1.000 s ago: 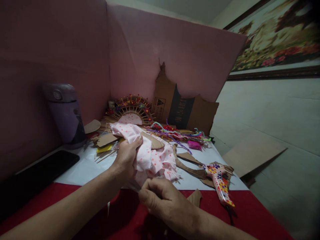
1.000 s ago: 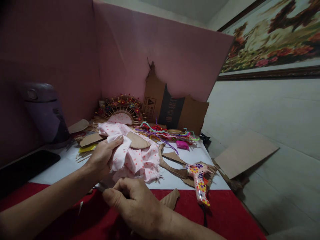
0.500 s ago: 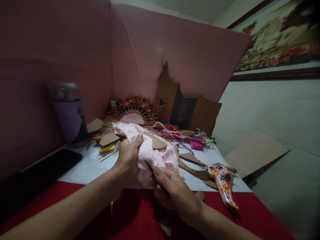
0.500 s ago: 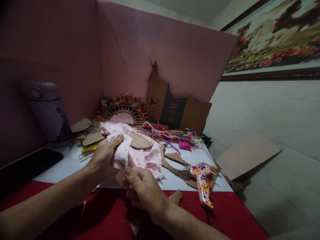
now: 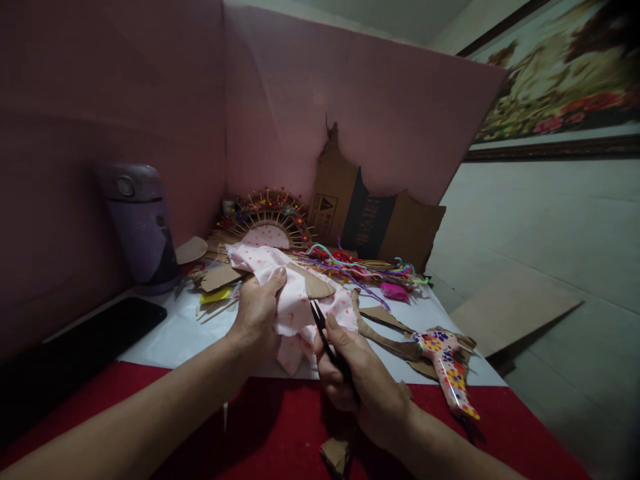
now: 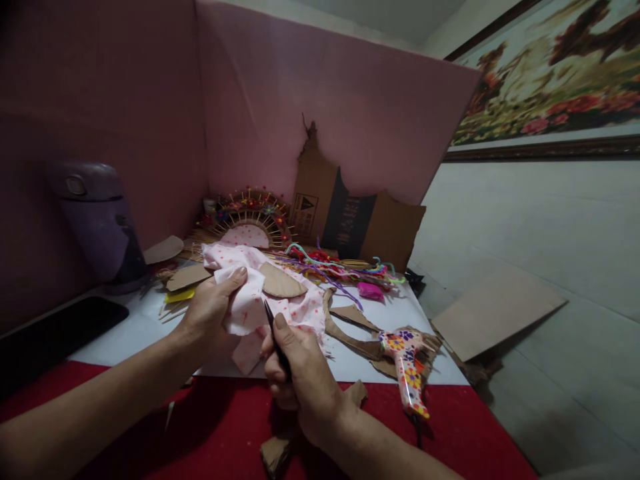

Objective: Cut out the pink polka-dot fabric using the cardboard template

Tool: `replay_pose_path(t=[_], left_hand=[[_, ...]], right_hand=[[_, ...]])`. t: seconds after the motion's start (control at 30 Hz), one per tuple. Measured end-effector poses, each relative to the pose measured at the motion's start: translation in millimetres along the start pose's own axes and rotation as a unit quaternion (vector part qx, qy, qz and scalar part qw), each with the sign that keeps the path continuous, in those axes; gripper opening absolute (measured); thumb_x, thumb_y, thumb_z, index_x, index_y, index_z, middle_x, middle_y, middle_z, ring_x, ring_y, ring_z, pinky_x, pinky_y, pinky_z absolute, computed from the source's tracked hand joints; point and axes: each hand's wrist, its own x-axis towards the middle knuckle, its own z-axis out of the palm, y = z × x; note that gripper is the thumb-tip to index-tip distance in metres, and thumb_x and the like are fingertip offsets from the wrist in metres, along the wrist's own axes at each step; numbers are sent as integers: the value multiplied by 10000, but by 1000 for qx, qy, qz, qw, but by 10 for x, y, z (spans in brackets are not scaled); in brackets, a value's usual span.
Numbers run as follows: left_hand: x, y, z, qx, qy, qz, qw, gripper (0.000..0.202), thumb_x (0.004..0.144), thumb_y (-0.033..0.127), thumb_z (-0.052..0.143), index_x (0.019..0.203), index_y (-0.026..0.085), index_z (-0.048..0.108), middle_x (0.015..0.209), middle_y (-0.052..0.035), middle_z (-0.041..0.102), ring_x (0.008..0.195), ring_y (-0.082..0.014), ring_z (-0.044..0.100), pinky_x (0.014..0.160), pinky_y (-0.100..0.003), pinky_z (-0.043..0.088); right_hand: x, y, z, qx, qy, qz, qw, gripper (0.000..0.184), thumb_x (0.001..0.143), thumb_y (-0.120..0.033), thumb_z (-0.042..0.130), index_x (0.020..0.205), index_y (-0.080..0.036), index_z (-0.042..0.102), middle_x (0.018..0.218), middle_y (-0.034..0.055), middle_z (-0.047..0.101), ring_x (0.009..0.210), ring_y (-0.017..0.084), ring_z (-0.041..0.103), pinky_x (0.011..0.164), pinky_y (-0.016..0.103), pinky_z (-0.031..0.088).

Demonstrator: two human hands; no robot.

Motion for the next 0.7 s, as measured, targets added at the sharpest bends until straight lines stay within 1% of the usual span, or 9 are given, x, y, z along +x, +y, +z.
replay_pose_path(t=[0.23, 0.33, 0.5, 0.57, 0.7], left_hand=[[28, 25, -11, -4, 0, 13, 1000, 142, 666, 220, 661, 703, 154, 541, 489, 41, 538, 355, -105, 466, 383, -238, 410], [69, 12, -35, 1, -6, 30, 1000, 164, 655, 248, 671, 696, 155, 542, 495, 31, 544, 375, -115, 488, 382, -230, 400], [153, -5, -70, -7, -3, 59, 998, 211, 609, 251, 708, 721, 137, 569, 539, 17, 569, 403, -112, 504, 391, -218, 405], [177, 2, -72, -14, 6, 53, 999, 226, 605, 248, 711, 752, 132, 584, 557, 11, 583, 411, -113, 514, 396, -215, 407], [185, 25, -63, -21, 23, 38, 999, 171, 634, 214, 686, 743, 131, 583, 555, 10, 584, 398, -106, 507, 398, -216, 415]], right_hand=[[-10, 3, -10, 29, 11, -9, 999, 493, 775, -682, 450, 748, -190, 471, 455, -98, 316, 344, 20, 168, 331, 157, 76], [-11, 14, -19, 41, 11, -5, 999, 470, 774, -660, 480, 753, -190, 474, 456, -101, 312, 342, 17, 168, 331, 150, 78], [-18, 22, -9, 18, -3, 6, 1000, 491, 785, -678, 436, 749, -190, 476, 452, -97, 325, 338, 21, 169, 329, 159, 82], [-24, 15, 2, 9, -12, 22, 1000, 478, 788, -666, 450, 749, -190, 476, 446, -99, 320, 337, 23, 165, 330, 164, 76], [-38, -1, 13, 4, -12, 40, 999, 486, 783, -673, 448, 754, -188, 477, 450, -98, 321, 342, 22, 180, 339, 160, 80]])
